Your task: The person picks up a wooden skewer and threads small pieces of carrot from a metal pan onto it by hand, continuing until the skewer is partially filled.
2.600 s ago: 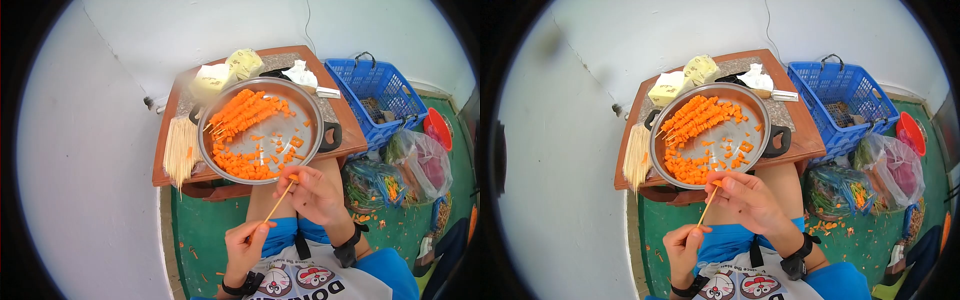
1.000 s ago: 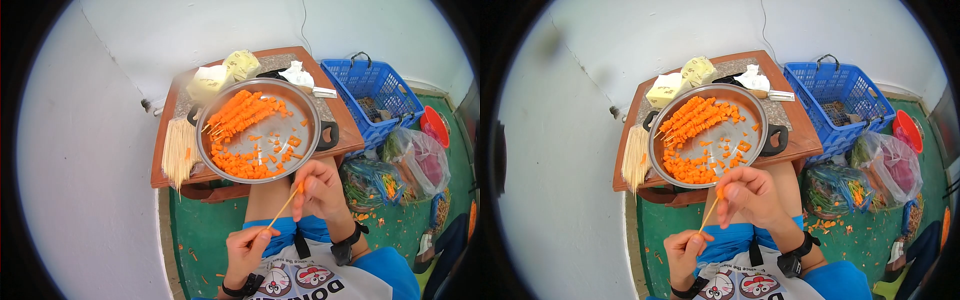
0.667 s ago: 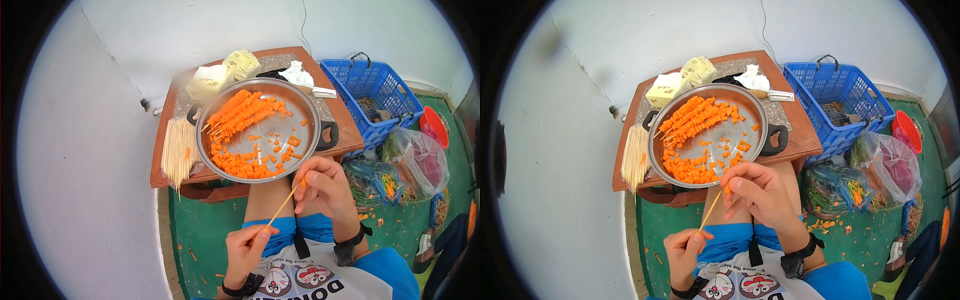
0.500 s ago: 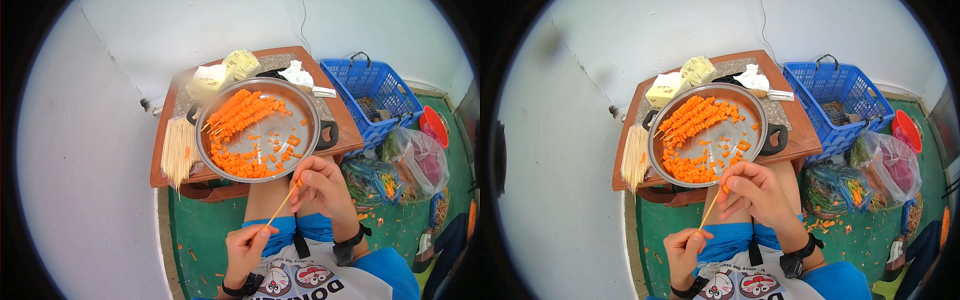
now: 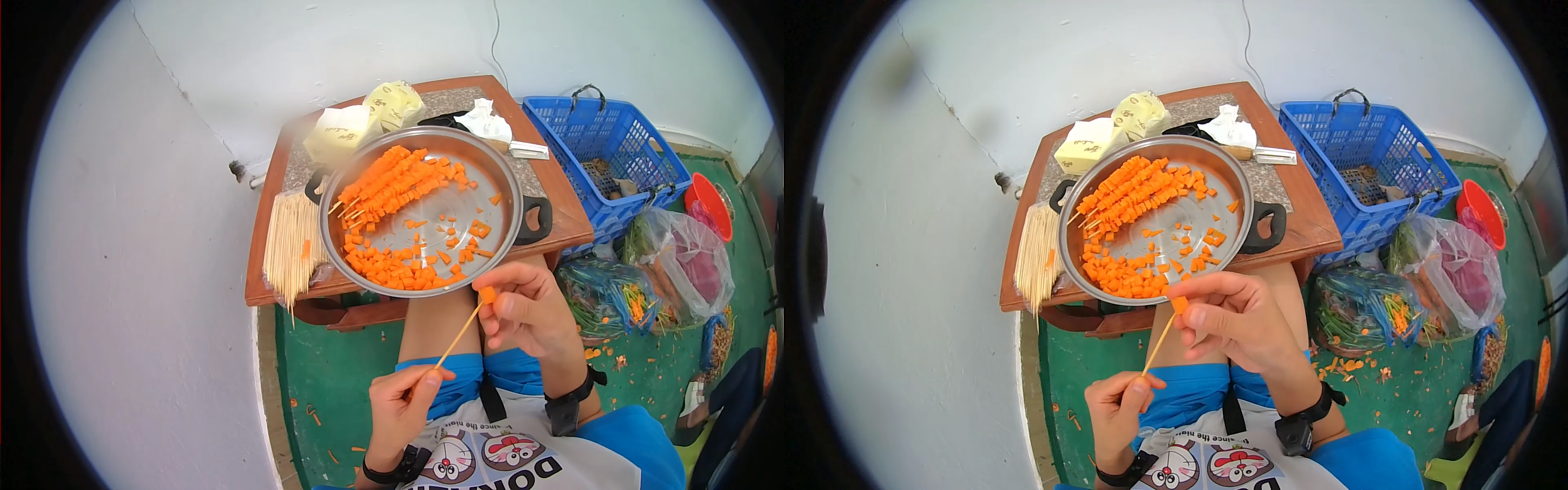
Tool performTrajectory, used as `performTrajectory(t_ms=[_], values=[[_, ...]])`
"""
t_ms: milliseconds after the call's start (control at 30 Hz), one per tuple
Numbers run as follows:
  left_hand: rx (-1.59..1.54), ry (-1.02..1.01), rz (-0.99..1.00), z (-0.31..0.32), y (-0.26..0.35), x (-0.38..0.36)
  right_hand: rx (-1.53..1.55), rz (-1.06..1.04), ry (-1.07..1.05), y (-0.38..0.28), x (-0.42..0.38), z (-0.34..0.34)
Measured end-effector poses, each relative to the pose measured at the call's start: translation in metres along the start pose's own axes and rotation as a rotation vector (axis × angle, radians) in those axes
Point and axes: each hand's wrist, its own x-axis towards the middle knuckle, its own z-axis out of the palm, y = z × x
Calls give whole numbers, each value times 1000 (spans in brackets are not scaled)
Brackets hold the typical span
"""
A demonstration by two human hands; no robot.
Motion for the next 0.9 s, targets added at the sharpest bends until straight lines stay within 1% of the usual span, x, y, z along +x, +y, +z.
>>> performTrajectory(t_ms=[33,167,533,900], values=[[6,3,3,0,0,0,-60,9,-6,0,0,0],[-1,7,16,0,-1,0,-61,8,5,0,0,0],[9,-20,3,-2,1,-1,66,20,-96,4,2,-2],[-5,-10,-22,-2,2,0,62,32,-94,5,4,-3]])
